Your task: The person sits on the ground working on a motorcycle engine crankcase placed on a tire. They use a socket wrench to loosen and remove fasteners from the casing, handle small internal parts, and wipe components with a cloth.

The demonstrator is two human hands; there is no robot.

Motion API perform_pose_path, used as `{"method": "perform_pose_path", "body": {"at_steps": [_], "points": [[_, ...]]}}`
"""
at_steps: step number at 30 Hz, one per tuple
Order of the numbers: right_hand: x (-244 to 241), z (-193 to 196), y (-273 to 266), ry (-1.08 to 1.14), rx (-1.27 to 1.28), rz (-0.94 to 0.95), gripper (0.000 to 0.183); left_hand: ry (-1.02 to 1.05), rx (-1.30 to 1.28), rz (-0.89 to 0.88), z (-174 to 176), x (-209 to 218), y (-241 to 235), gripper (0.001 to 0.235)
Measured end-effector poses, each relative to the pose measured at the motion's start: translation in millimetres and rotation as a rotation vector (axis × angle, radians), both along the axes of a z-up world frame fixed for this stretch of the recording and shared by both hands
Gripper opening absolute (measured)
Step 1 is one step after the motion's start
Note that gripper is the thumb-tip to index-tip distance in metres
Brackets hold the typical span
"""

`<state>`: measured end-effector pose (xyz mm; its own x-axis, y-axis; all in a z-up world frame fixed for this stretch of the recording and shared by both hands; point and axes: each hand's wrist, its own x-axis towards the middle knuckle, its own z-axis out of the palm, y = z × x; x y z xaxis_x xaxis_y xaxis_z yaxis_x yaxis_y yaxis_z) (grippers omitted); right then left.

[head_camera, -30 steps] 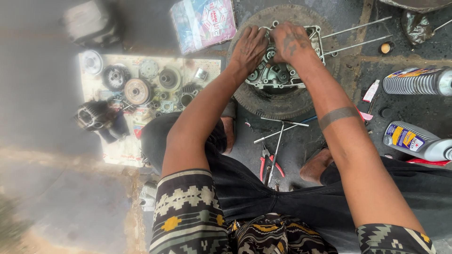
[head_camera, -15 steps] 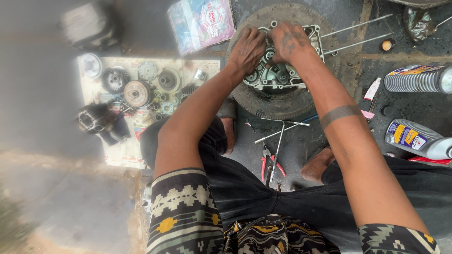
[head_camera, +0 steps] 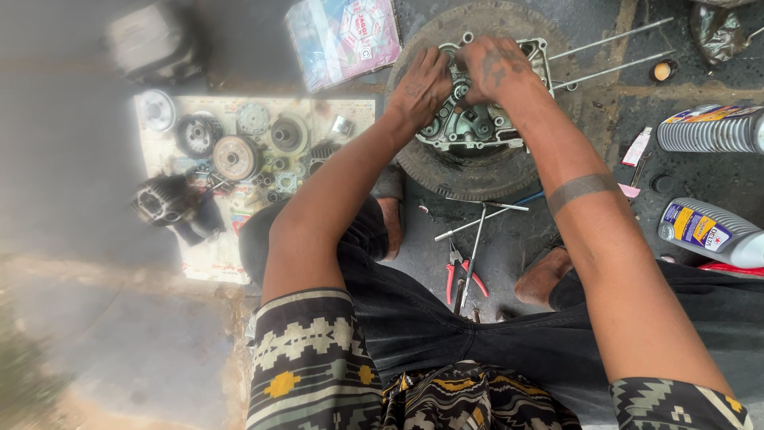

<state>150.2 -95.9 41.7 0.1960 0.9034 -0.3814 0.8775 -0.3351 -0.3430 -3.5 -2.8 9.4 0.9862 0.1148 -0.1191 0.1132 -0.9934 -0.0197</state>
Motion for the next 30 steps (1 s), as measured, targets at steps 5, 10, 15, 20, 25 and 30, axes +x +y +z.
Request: {"method": "perform_pose_path", "body": {"at_steps": [5, 10, 15, 20, 25, 30], "points": [[-2.1, -0.9, -3.7, -0.031, 0.006, 0.017, 0.075, -0.034, 0.009, -0.03, -6.6, 1.2, 0.4, 0.012], [-2.4, -0.4, -1.9, -0.115, 0.017, 0.079, 0.075, -0.091, 0.004, -0.04, -15.3, 4.1, 5.7, 0.013], [-3.3, 0.8, -4.4, -0.086, 0.033, 0.042, 0.079, -0.211, -0.137, 0.095, -26.9, 0.4, 8.7, 0.027], [-0.4, 8.0, -3.6, -0.058, 0.043, 0.044, 0.079, -0.019, -0.513, 0.34, 3.8, 1.6, 8.7, 0.043], [-1.9, -0.9, -4.7, -0.047, 0.056, 0.071, 0.075, -0.282, -0.429, 0.209, -31.8, -12.4, 10.2, 0.038], [-3.0, 5.2, -4.4, -0.026, 0.037, 0.04, 0.078, -0.166, -0.443, 0.221, 14.1, -15.2, 7.0, 0.045]]}}
